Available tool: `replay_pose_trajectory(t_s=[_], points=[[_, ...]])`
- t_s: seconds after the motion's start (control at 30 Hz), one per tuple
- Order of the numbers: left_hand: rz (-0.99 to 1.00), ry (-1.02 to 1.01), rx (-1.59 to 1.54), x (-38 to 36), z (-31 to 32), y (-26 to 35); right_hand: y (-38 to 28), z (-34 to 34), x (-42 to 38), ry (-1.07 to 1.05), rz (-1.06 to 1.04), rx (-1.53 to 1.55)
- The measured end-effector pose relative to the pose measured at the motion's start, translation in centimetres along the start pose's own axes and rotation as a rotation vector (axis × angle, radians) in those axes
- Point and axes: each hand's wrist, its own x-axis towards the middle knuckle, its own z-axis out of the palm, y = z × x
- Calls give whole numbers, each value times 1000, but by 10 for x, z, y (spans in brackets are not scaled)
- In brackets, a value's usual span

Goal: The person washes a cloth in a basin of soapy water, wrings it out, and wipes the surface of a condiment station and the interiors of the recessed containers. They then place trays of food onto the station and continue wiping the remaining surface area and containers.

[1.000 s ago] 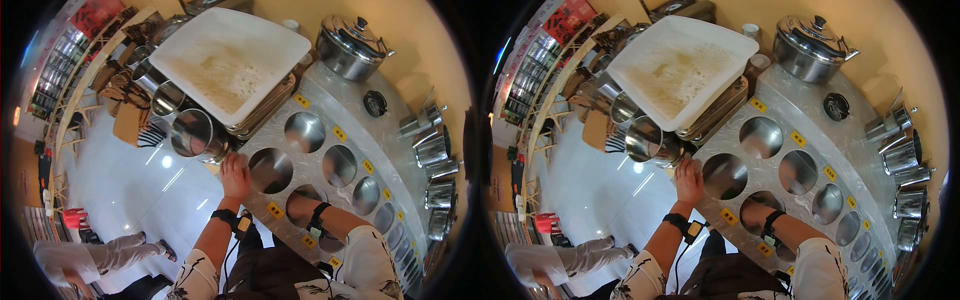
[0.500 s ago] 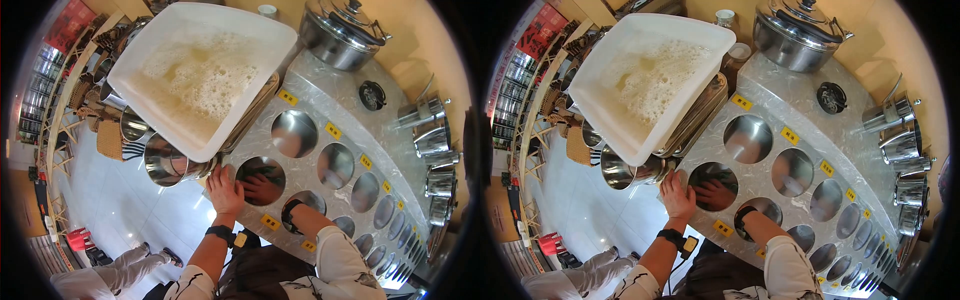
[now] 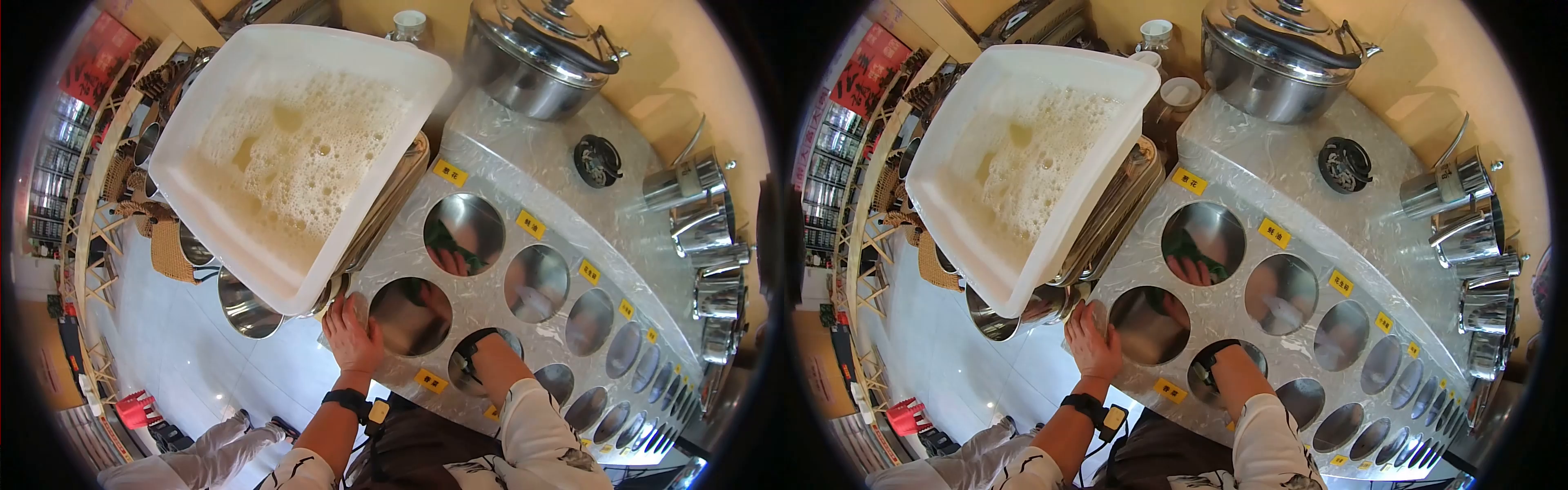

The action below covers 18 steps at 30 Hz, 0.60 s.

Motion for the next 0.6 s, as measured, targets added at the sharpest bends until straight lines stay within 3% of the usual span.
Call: replay_pose_trajectory(t_s=[0.13,0.2,0.23,0.3,0.4,0.6], points=[[20,6,9,-2,1,-3,42,14,-9,91,252,-167],[17,14,-8,-1,2,-4,55,16,-12,375,315,-100],[14,22,-11,0,2,-4,57,18,-14,379,307,-102],[22,26,-3,-1,0,-2,51,10,-20,265,348,-306],[38,33,-5,-1,-2,-1,33,-8,-26,128,329,-330],[40,48,-6,-1,-2,0,-16,-16,-63,-119,169,260]])
